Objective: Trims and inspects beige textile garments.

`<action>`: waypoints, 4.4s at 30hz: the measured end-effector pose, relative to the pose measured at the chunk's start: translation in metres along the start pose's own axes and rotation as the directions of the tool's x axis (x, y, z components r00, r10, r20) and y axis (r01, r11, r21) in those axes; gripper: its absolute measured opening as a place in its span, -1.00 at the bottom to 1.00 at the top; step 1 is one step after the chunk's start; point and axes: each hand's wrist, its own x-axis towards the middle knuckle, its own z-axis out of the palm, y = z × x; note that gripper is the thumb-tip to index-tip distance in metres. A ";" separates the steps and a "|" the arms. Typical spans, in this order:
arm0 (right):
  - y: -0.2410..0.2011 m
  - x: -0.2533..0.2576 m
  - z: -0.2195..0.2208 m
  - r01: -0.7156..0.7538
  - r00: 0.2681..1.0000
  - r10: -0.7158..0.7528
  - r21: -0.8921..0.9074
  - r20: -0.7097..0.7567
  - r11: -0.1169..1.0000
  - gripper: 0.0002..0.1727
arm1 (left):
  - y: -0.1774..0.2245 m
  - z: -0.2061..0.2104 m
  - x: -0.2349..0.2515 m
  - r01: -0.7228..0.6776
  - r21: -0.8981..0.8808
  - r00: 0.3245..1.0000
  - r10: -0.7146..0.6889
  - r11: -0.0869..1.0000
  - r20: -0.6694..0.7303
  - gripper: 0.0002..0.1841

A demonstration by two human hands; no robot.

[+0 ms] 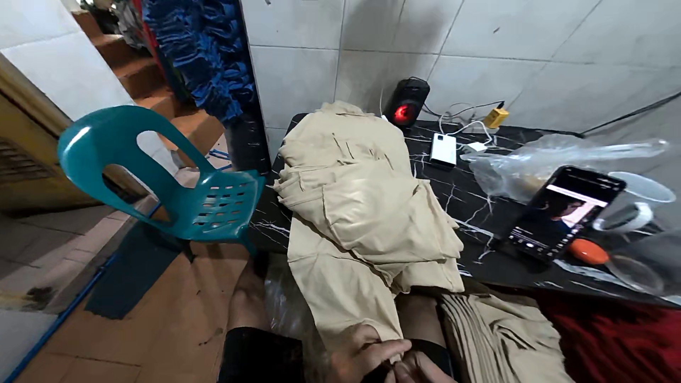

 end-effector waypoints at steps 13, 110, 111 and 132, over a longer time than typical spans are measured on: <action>0.002 0.000 -0.026 0.089 0.996 -0.082 -0.235 0.042 0.968 -0.60 | -0.013 -0.008 -0.004 0.100 -0.384 0.992 -0.123 0.918 -0.034 -0.93; -0.005 0.014 -0.006 0.209 0.957 -0.282 -0.523 -0.062 0.826 -0.61 | 0.003 -0.015 0.003 0.095 -0.225 0.995 -0.091 0.970 0.029 -0.88; -0.006 0.013 -0.004 0.207 0.954 -0.290 -0.539 -0.073 0.816 -0.63 | 0.003 -0.016 0.003 0.093 -0.220 0.996 -0.089 0.971 0.030 -0.87; 0.005 0.021 -0.003 -0.302 0.942 0.323 0.639 0.086 0.708 -0.88 | 0.029 -0.040 0.008 0.141 0.121 0.971 -0.161 0.983 0.177 -0.83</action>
